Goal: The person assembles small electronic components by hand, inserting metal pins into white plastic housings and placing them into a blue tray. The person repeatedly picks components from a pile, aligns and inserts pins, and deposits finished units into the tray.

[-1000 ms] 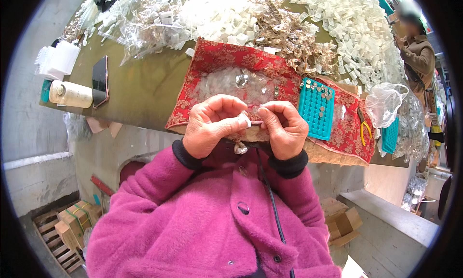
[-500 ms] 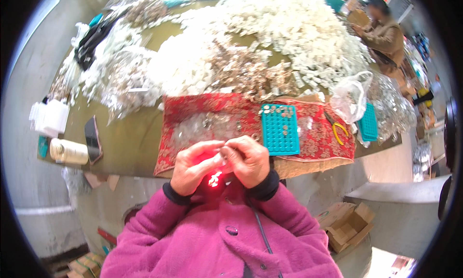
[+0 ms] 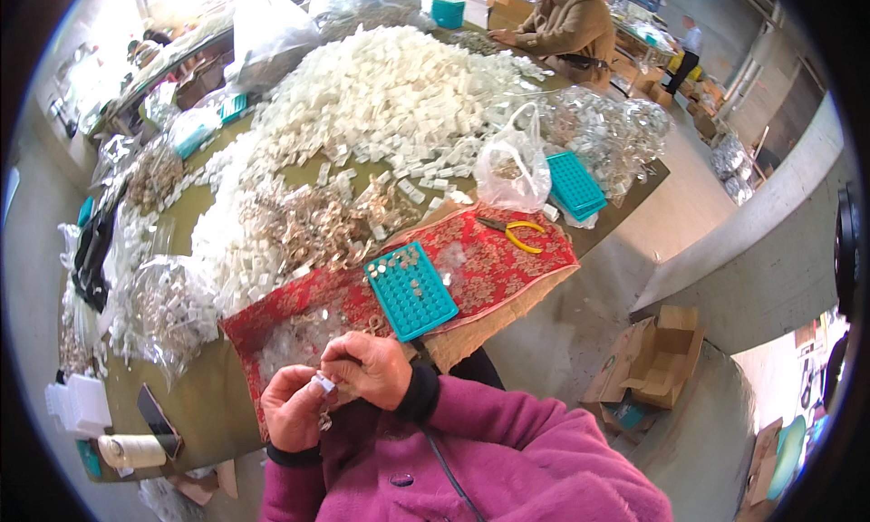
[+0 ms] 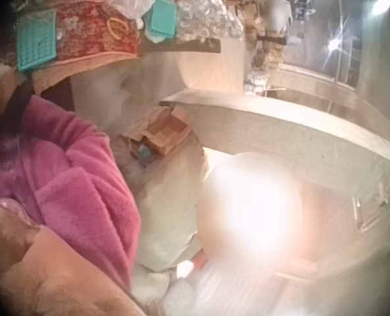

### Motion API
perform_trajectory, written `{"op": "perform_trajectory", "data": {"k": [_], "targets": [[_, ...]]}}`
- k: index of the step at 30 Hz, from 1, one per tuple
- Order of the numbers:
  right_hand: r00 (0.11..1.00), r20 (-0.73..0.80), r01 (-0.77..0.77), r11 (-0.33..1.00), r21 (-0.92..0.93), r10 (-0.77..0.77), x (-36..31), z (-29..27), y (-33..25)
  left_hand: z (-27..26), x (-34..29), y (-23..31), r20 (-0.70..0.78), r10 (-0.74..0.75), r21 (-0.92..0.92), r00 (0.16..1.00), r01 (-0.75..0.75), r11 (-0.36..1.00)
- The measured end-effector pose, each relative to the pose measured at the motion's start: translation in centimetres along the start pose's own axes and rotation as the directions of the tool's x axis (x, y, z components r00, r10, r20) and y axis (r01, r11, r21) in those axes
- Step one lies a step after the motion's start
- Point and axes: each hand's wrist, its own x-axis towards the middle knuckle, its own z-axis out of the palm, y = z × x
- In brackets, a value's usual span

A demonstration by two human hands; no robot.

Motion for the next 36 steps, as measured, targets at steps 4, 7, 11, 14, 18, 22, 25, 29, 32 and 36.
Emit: {"op": "perform_trajectory", "data": {"k": [4,7,11,14,18,22,25,29,32,36], "targets": [[0.998,0.019,0.058,0.995,0.076,-0.06,0.0,0.2,0.2,-0.6,0.2,-0.4,-0.03,0.043,0.017,0.999,-0.042,0.999],[0.999,0.025,0.043,0.993,0.107,-0.046,-0.1,0.5,0.4,-1.1,0.2,-0.8,0.002,0.0,-0.093,1.0,0.001,0.996],[0.999,0.035,-0.002,0.996,0.093,-0.001,-0.6,0.8,0.4,-2.0,0.0,-0.8,-0.006,-0.07,-0.133,0.998,0.069,0.989],[0.997,0.025,0.072,0.995,0.063,-0.074,-0.7,0.9,0.3,-2.1,0.0,-0.4,0.031,-0.073,-0.126,0.997,0.077,0.989],[0.991,0.068,0.111,0.994,0.009,-0.112,-0.8,0.5,-0.1,-1.1,-0.3,0.1,0.035,-0.074,-0.07,0.997,0.076,0.995],[0.981,0.083,0.182,0.98,-0.086,-0.175,-0.7,-0.3,-0.9,0.1,-0.5,0.7,0.03,-0.059,0.065,0.998,0.057,0.996],[0.98,0.113,0.178,0.978,-0.11,-0.165,-0.6,-1.1,-1.8,0.4,-0.5,1.1,0.055,-0.099,0.089,0.993,0.094,0.992],[0.982,0.153,0.115,0.993,-0.027,-0.109,-0.2,-1.9,-2.7,0.7,-0.6,1.2,0.177,-0.077,0.061,0.981,0.067,0.996],[0.974,0.195,-0.159,0.964,0.215,0.117,-0.5,-1.6,-3.0,0.7,-1.0,0.9,0.126,-0.123,-0.066,0.984,0.132,0.989],[0.935,0.278,-0.299,0.91,0.287,0.219,-0.7,-1.8,-2.5,-0.1,-1.3,0.6,0.161,-0.144,-0.067,0.976,0.157,0.985]]}}
